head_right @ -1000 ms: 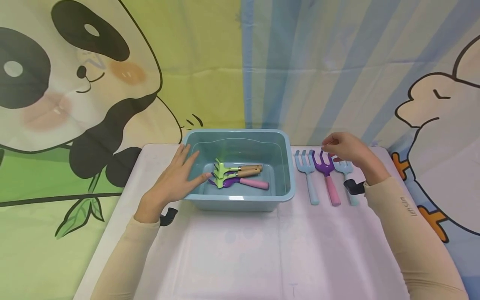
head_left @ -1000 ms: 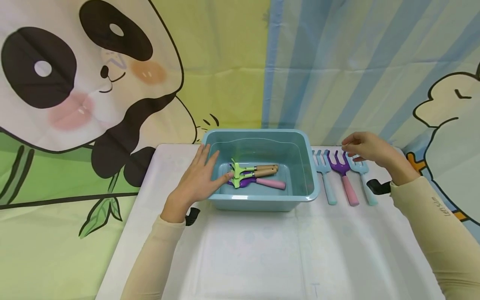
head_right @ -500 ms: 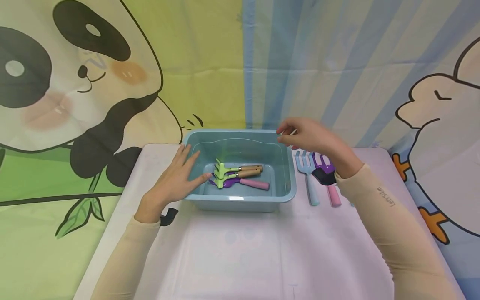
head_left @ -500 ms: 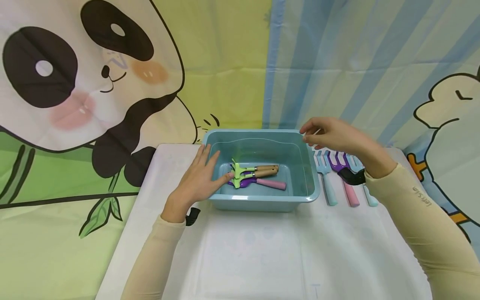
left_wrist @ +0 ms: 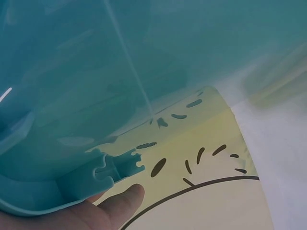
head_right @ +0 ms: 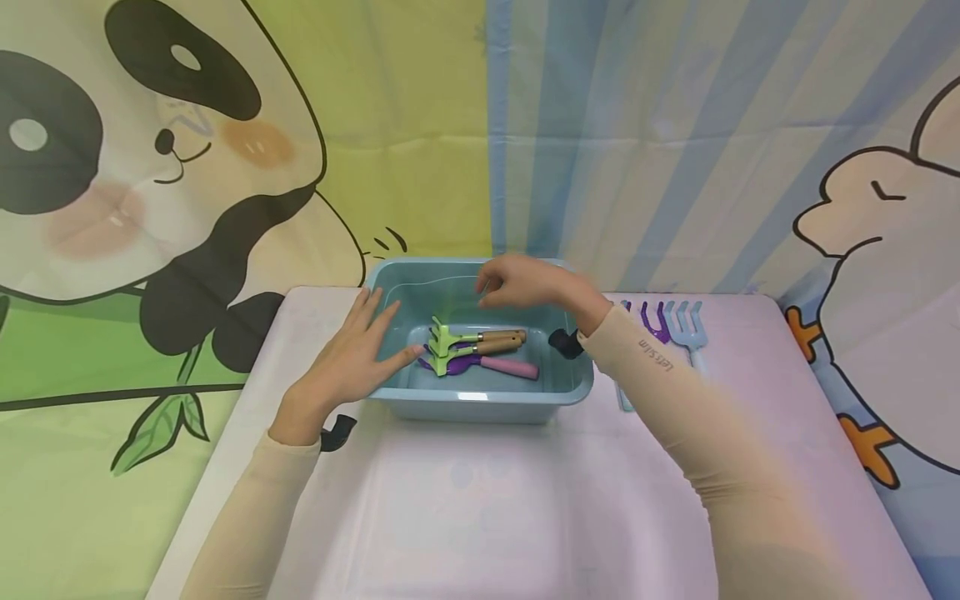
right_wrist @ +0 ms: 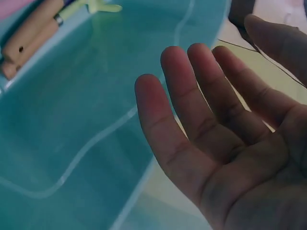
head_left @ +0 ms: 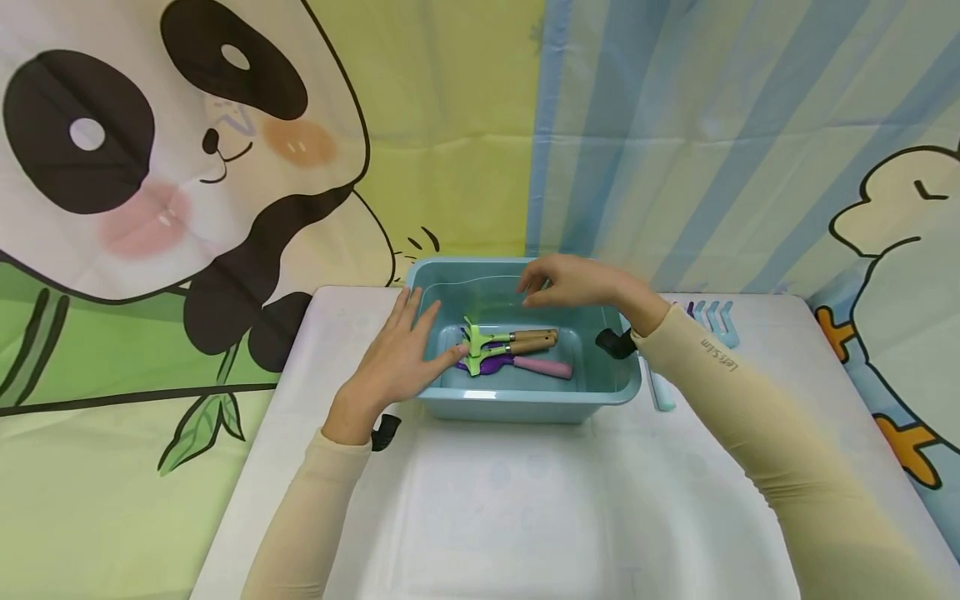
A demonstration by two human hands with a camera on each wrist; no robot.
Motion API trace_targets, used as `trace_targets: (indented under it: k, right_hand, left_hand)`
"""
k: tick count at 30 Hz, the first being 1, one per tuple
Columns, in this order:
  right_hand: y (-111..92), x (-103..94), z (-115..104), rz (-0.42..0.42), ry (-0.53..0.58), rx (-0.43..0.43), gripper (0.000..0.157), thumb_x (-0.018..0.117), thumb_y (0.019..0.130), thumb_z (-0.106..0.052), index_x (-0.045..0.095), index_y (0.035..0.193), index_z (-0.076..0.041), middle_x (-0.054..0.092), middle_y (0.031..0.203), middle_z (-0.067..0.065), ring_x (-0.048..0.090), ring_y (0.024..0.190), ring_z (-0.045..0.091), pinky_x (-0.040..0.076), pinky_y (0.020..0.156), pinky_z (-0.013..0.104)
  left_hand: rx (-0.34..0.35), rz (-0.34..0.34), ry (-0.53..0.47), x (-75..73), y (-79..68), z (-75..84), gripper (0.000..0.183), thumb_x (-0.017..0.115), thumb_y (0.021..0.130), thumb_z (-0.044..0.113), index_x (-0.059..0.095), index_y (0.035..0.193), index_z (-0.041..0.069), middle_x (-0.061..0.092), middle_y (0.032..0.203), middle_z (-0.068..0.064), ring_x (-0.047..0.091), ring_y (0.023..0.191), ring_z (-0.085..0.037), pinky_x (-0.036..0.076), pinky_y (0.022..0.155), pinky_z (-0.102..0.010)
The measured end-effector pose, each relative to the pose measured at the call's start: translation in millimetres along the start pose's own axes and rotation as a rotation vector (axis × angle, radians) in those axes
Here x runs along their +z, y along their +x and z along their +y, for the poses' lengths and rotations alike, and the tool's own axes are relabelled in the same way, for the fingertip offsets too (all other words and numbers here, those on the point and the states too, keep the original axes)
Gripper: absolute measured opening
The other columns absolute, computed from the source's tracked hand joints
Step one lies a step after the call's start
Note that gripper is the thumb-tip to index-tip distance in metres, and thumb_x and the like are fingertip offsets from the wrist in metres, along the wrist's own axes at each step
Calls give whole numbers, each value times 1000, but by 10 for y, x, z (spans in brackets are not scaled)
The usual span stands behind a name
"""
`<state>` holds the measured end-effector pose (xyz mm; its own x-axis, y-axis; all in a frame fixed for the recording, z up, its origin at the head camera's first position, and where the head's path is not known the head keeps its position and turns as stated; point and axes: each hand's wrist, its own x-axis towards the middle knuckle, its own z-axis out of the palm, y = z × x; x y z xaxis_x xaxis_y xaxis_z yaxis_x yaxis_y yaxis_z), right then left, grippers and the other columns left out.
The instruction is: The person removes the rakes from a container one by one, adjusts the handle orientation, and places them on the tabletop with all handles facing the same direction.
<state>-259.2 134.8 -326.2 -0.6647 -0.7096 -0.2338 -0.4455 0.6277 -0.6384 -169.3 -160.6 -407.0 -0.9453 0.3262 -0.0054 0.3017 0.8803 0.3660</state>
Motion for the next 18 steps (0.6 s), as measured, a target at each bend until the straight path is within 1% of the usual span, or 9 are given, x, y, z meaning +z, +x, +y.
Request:
trace_targets:
  k: [2, 5, 9, 13, 18]
  right_hand:
    - [124, 73, 37, -17, -11, -27, 30, 64, 99, -17, 64, 126, -3, 66, 117, 10, 61, 110, 26, 50, 91, 44]
    - [306, 176, 122, -37, 4, -36, 30, 63, 99, -13, 63, 126, -1, 65, 119, 12, 61, 111, 26, 49, 94, 43]
    - [503, 312, 252, -68, 19, -7, 29, 61, 99, -11, 63, 126, -1, 65, 120, 12, 61, 112, 26, 49, 95, 42]
    - [618, 428, 350, -101, 31, 30, 30, 61, 99, -13, 62, 126, -1, 65, 120, 12, 61, 114, 26, 48, 96, 42]
    - [677, 505, 429, -116, 44, 63, 30, 63, 99, -14, 63, 126, -3, 64, 123, 13, 60, 115, 27, 47, 98, 42]
  left_hand:
    - [-3, -4, 0, -6, -3, 0, 100, 36, 90, 80, 25, 160, 10, 1, 166, -15, -16, 150, -23, 15, 117, -55]
    - [-2, -2, 1, -13, -7, 1, 99, 37, 91, 80, 25, 159, 9, 2, 166, -16, -15, 150, -24, 16, 117, -55]
    - [5, 6, -1, -10, -6, -3, 99, 37, 91, 80, 26, 159, 9, 3, 166, -17, -15, 150, -24, 17, 117, -56]
    - [8, 15, -9, -2, -3, -6, 99, 37, 90, 80, 27, 159, 9, 4, 166, -17, -15, 150, -24, 18, 117, -56]
    - [14, 17, -10, -5, 3, -4, 99, 37, 90, 80, 27, 159, 9, 4, 166, -16, -15, 150, -23, 17, 117, -56]
